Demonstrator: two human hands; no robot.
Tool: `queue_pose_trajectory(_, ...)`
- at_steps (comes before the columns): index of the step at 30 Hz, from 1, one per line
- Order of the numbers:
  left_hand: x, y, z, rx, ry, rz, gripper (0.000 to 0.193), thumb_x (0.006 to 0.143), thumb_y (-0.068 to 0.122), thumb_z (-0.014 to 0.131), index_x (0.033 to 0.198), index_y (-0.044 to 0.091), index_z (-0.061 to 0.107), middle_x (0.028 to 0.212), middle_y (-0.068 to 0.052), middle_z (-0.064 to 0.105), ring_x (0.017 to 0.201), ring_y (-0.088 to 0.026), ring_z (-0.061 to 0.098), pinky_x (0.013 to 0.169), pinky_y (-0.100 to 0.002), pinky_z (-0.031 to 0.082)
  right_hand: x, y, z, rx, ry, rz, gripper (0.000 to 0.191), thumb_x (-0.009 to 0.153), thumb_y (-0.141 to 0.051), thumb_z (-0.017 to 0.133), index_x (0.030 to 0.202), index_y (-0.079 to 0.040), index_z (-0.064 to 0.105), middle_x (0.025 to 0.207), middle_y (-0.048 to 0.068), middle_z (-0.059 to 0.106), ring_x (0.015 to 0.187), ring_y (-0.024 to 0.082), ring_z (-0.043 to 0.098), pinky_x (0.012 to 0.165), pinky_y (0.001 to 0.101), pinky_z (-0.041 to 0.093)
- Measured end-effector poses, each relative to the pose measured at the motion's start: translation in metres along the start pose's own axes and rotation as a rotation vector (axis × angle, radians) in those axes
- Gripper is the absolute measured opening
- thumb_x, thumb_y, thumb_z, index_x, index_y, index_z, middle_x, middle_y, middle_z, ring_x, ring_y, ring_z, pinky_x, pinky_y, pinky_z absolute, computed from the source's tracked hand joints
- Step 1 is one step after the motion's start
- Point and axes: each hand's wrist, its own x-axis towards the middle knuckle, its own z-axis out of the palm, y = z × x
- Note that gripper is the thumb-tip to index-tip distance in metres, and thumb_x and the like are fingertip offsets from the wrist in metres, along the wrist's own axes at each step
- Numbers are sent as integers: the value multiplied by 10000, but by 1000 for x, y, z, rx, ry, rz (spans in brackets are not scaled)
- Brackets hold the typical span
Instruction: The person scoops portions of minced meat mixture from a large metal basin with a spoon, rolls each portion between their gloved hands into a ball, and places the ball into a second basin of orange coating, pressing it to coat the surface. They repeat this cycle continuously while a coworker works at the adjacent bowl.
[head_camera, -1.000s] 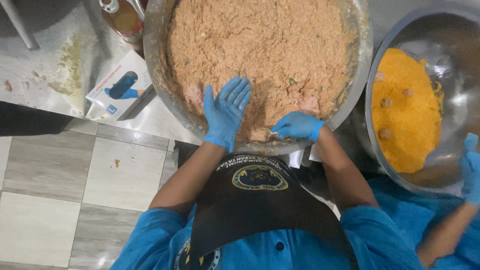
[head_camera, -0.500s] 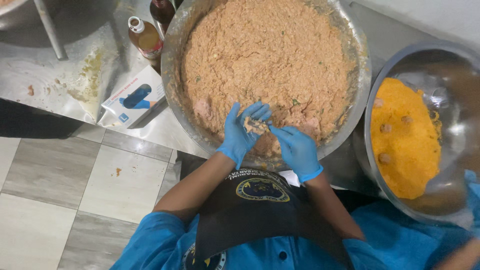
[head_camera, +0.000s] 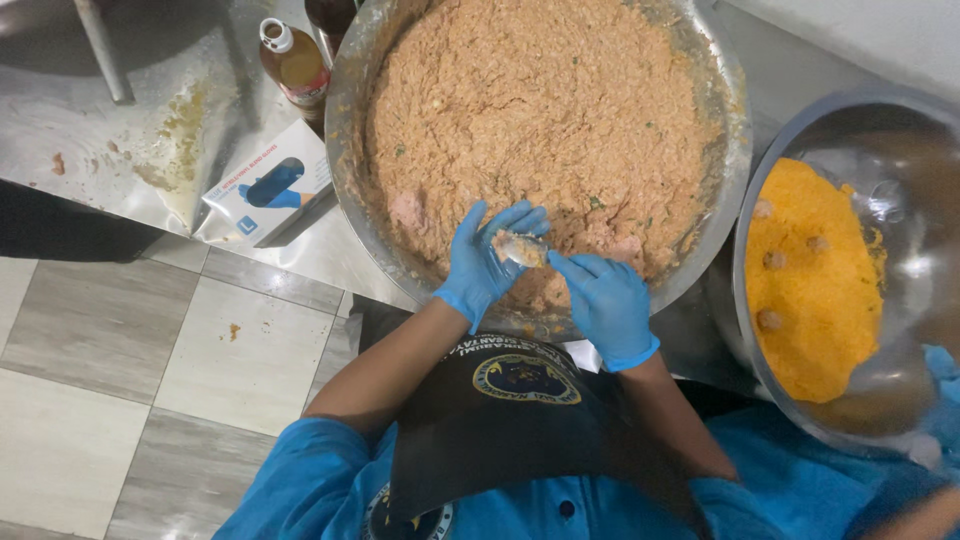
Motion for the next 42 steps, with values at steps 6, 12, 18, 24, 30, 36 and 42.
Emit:
queue_pose_trajectory(6, -3, -1, 4, 26, 45, -32, 757, 1003, 563, 485, 1435, -59, 507, 1449, -265, 563, 1294, -403, 585, 1080, -548, 496, -3, -1, 3, 197, 114, 100, 367, 895, -28, 663, 1237, -133, 745, 1035, 111, 717, 843, 308, 700, 733, 396, 555)
queue_pose_trajectory(12, -4, 0, 8, 27, 20, -49, 758, 1011, 589, 476, 1433, -39, 528, 1445, -252, 571, 1286, -392, 592, 1070, -541, 491, -6, -5, 7, 264, 144, 178, 338, 927, 5, 662, 1235, -103, 751, 1024, 139, 718, 843, 310, 709, 733, 390, 561)
queue_pose_trajectory(18, -4, -2, 7, 55, 64, -47, 748, 989, 589, 485, 1406, -27, 562, 1422, -240, 598, 1272, -377, 609, 1090, -527, 485, -12, -4, 10, 328, 187, 169, 309, 932, 13, 659, 1216, -73, 746, 1040, 155, 716, 879, 305, 709, 766, 367, 560)
queue_pose_trajectory(24, -2, -3, -7, -10, -32, -30, 678, 1037, 581, 531, 1309, -36, 599, 1419, -225, 614, 1284, -380, 596, 1142, -557, 464, -20, 3, 13, 472, 250, 303, 181, 997, -5, 655, 1162, -25, 726, 1059, 136, 716, 922, 251, 716, 789, 324, 559)
queue_pose_trajectory(30, 4, -4, -12, -99, -57, -18, 568, 1030, 504, 525, 1350, 42, 610, 1482, -169, 582, 1393, -367, 503, 1140, -556, 427, -26, 5, 21, 573, 250, 395, 144, 1001, -20, 662, 1128, -13, 728, 1013, 110, 718, 841, 190, 663, 726, 295, 509)
queue_pose_trajectory(36, 13, -2, -1, 52, -179, 231, 517, 1105, 376, 479, 1459, 2, 536, 1543, -189, 510, 1473, -343, 460, 1235, -484, 372, -30, -4, 41, 604, 109, 559, 266, 995, -66, 633, 1243, -23, 718, 965, 90, 722, 744, 116, 626, 668, 270, 504)
queue_pose_trajectory(42, 4, -13, 25, 510, 0, 383, 643, 1094, 458, 387, 1557, 12, 415, 1540, -170, 529, 1463, -245, 455, 1235, -398, 312, -28, -14, 64, 979, -42, 837, 342, 996, -103, 598, 1321, -20, 658, 965, 49, 737, 636, 83, 593, 589, 247, 507)
